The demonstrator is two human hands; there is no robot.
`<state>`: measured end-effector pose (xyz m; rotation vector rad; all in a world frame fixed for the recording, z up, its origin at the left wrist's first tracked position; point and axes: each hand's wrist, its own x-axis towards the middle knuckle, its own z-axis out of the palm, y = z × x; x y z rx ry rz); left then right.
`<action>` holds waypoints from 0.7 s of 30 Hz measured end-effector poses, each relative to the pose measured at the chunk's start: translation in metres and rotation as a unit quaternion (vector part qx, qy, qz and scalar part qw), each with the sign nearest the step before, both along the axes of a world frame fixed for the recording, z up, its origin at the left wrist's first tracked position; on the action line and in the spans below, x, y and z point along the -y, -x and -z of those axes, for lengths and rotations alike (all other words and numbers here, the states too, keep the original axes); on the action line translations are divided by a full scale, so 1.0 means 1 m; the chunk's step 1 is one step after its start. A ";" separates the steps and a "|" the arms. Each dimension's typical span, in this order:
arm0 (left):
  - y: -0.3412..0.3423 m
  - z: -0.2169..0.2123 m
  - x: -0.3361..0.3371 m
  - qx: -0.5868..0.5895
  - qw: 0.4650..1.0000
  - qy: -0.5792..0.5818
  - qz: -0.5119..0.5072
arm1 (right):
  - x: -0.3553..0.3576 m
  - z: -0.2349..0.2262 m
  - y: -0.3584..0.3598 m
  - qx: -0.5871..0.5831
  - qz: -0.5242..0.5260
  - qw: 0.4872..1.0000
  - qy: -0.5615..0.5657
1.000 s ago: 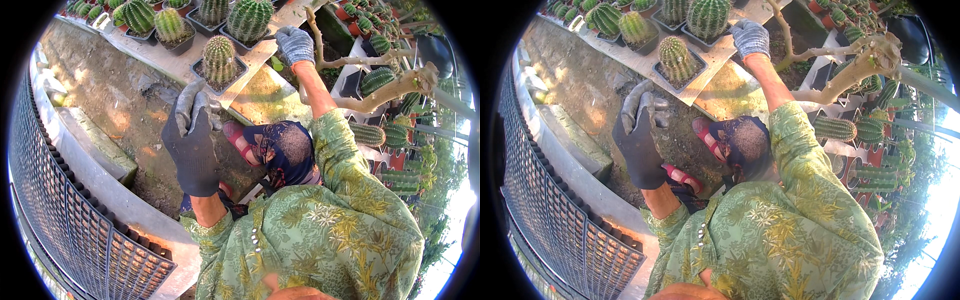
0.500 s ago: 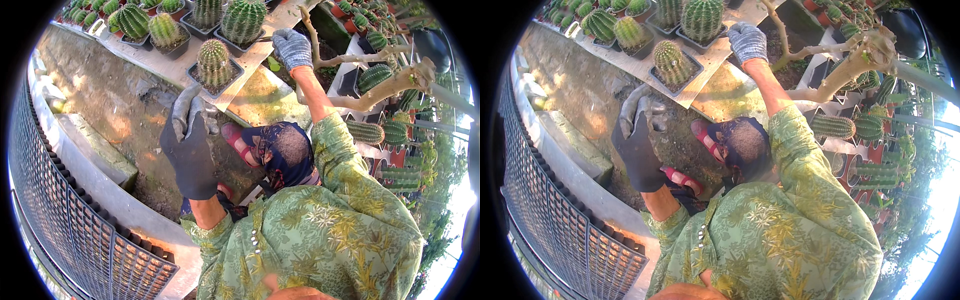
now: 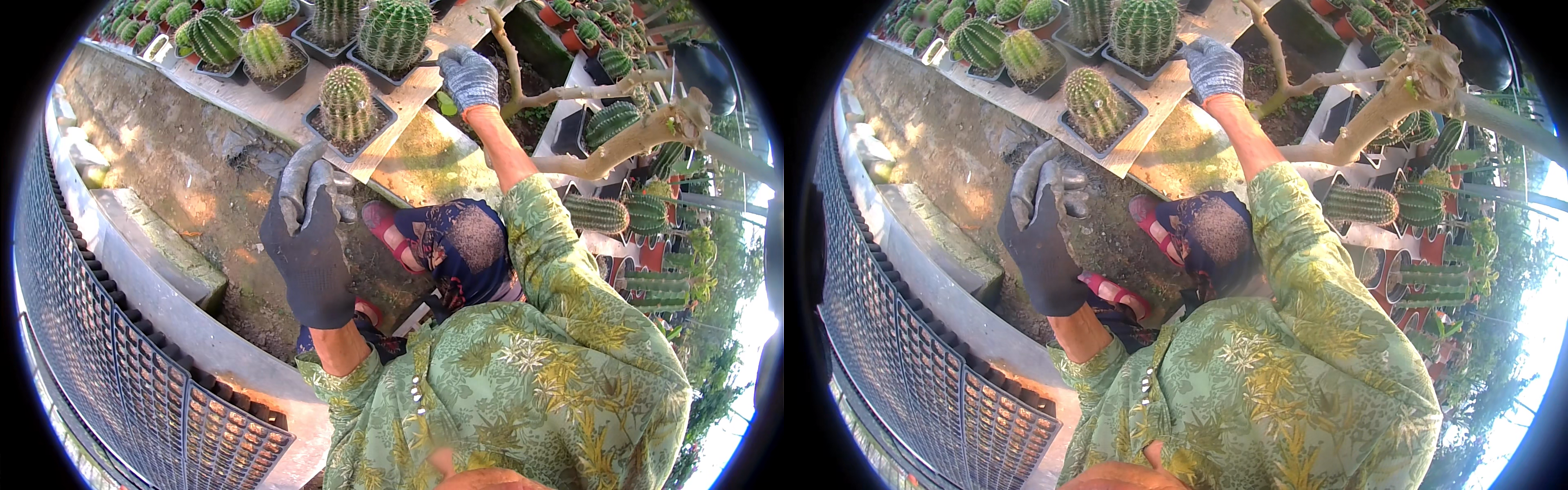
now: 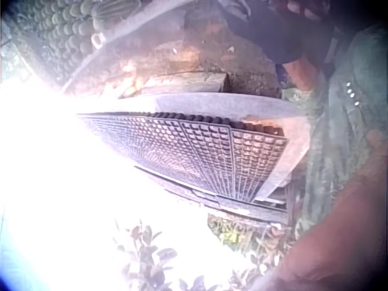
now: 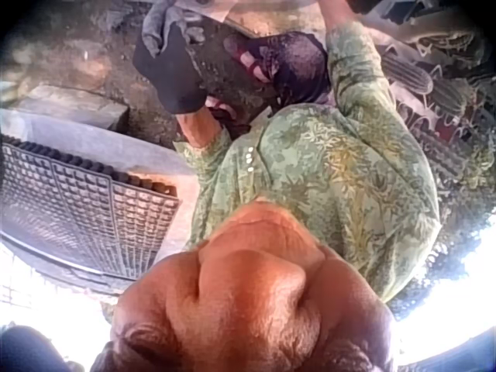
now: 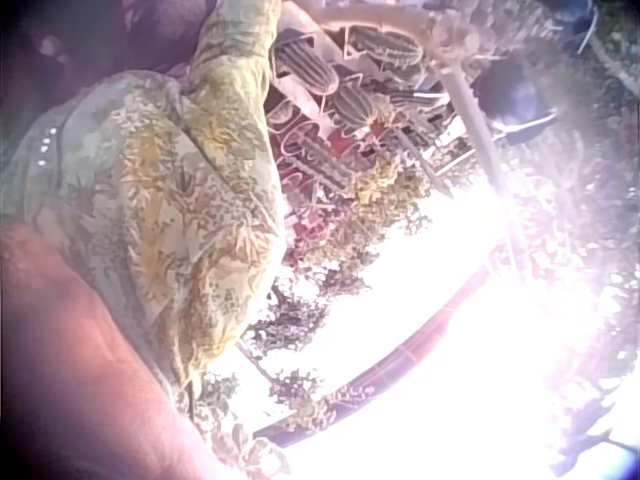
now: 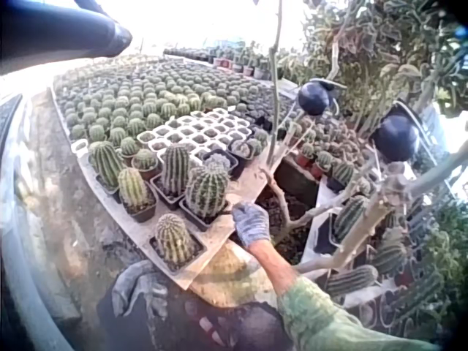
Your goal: The person uses shears to trim small cacti in pots on a wooden shelf. They repeatedly pick up and set down the shears while working on individual cacti one at a time.
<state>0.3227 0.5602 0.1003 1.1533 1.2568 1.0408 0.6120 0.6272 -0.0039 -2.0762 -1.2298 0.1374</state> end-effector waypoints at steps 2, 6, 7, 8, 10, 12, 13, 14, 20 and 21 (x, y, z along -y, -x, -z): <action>0.001 0.000 0.001 0.000 1.000 0.000 0.000 | 0.003 -0.004 0.002 -0.048 0.030 0.998 0.022; 0.002 0.000 0.002 0.005 1.000 -0.003 0.000 | 0.014 -0.017 0.005 -0.191 0.024 0.981 -0.012; 0.002 0.000 0.002 0.007 1.000 -0.003 -0.002 | 0.018 -0.020 0.006 -0.193 0.028 0.981 -0.010; 0.002 0.001 0.002 0.007 1.000 -0.007 0.000 | 0.021 -0.023 0.007 -0.201 0.030 0.979 -0.010; 0.002 0.001 0.003 0.006 1.000 -0.015 0.003 | 0.026 -0.026 0.010 -0.204 0.021 0.978 -0.027; 0.002 0.001 0.005 0.008 1.000 -0.006 0.001 | 0.031 -0.027 0.012 -0.247 0.020 0.968 -0.035; 0.002 0.001 0.006 0.009 1.000 -0.002 0.001 | 0.033 -0.027 0.013 -0.267 0.024 0.963 -0.038; 0.002 0.001 0.006 0.008 1.000 -0.003 0.001 | 0.034 -0.027 0.013 -0.219 0.030 0.975 -0.025; -0.001 -0.001 0.008 0.038 0.998 -0.009 -0.039 | 0.021 -0.015 0.008 -0.093 0.021 0.995 -0.025; -0.002 -0.002 0.008 0.040 0.998 -0.008 -0.040 | 0.018 -0.012 0.007 -0.102 0.008 0.994 -0.031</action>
